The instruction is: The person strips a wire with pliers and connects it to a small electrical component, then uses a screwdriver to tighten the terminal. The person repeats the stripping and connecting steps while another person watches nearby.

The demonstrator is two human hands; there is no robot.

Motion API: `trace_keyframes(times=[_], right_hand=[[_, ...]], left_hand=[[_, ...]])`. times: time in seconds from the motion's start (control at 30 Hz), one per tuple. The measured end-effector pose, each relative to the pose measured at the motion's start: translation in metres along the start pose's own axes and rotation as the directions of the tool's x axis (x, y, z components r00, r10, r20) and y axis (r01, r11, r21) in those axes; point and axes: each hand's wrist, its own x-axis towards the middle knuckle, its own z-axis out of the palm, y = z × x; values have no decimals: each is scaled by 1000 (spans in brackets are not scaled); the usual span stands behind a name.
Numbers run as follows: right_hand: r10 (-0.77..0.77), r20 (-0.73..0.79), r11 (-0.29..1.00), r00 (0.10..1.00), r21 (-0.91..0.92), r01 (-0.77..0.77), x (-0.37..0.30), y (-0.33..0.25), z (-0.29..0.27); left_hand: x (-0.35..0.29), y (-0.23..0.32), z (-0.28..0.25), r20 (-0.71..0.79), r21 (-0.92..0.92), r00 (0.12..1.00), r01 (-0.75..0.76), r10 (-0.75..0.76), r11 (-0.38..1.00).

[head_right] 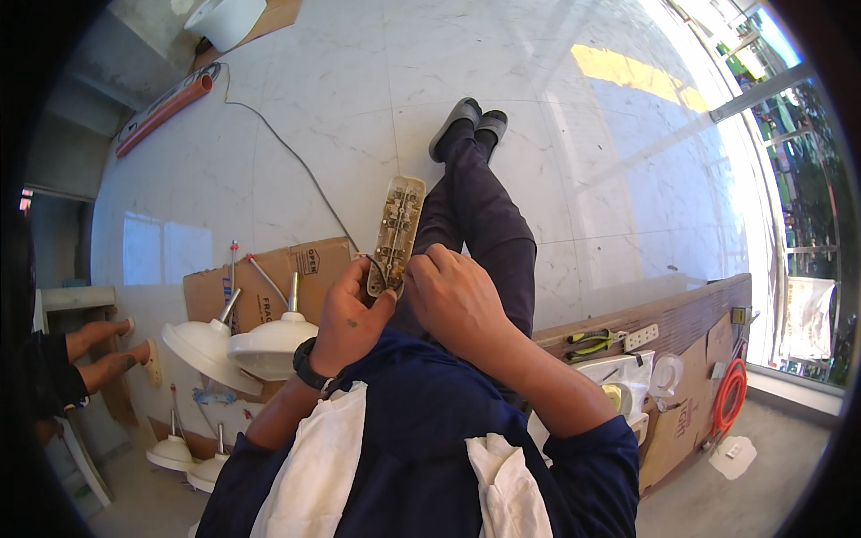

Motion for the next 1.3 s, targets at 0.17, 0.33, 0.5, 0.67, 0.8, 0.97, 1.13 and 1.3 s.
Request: trace_keyframes(times=[0.17,0.33,0.5,0.67,0.8,0.97,1.13,1.3], right_hand=[[-19,6,999,1000,-39,19,-7,2,1],[105,-14,993,994,54,-104,-13,0,0],[171,-27,976,985,138,-166,-16,-3,2],[234,-30,954,972,200,-224,-17,-8,4],[276,-100,925,956,299,-236,-20,-14,8],[328,-146,905,933,332,-266,-25,-16,16],[301,-216,932,929,273,-238,-26,-18,24],[221,-202,964,954,195,-182,-22,-12,22]], left_hand=[[1,-5,0,33,84,999,-38,36,996],[0,-7,5,12,119,996,-85,84,989],[-1,-7,6,47,-16,998,49,-48,999],[-3,-3,10,-4,-6,999,51,-51,999],[-3,-4,11,-40,69,999,-8,10,998],[-4,-9,15,-97,88,993,-55,64,995],[-6,-7,17,-98,198,985,-118,139,973],[-5,-3,13,-38,90,992,-117,121,989]])
